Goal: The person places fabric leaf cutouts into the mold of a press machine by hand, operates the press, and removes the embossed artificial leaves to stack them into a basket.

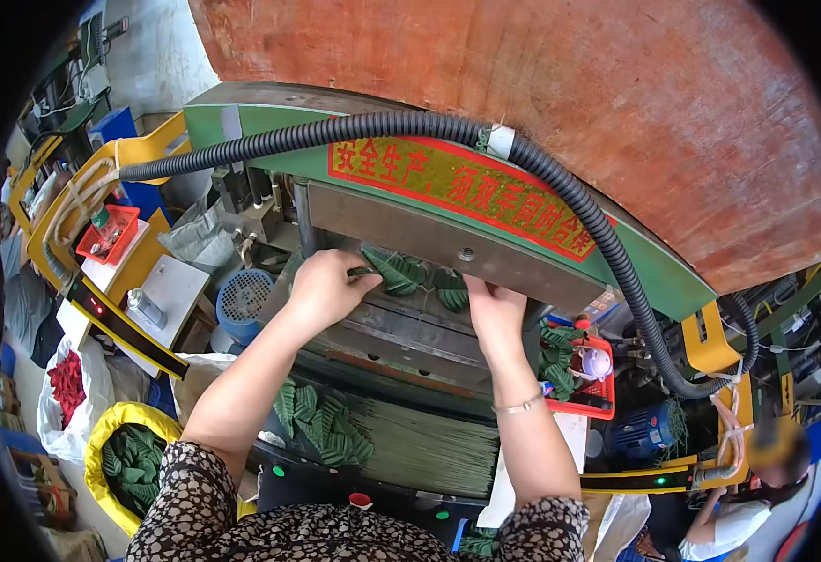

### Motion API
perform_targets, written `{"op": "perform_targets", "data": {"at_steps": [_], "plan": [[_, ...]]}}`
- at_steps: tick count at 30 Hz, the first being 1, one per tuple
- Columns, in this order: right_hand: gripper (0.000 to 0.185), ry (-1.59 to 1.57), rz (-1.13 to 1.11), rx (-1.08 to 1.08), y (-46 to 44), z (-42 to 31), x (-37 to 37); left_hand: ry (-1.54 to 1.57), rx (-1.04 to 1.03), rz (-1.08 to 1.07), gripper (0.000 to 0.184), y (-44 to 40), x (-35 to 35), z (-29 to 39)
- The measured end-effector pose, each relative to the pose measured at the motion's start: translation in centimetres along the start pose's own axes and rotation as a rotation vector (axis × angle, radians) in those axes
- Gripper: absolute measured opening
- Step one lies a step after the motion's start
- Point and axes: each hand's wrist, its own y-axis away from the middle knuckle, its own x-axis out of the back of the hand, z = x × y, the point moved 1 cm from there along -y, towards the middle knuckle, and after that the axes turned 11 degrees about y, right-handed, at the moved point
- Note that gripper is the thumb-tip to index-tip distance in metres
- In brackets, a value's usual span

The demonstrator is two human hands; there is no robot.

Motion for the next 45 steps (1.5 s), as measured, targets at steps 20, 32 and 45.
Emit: {"op": "perform_targets", "data": {"at_steps": [20,32,45], "plan": [[0.012,0.262,-0.828,0.004,18.5,-1.4,5.7,-0.017,0.246,-0.722,0.030,23.2,6.5,-6.5],[0.019,0.900,-0.497,-0.280,38.3,9.1,7.3,-0.121,0.614,-0.294,0.042,34.4,3.5,-12.7],[0.020,0.812,-0.441,-0.314,39.1,10.0,7.1,-0.061,0.632,-0.230,0.039,34.9,3.1,-12.4]]}}
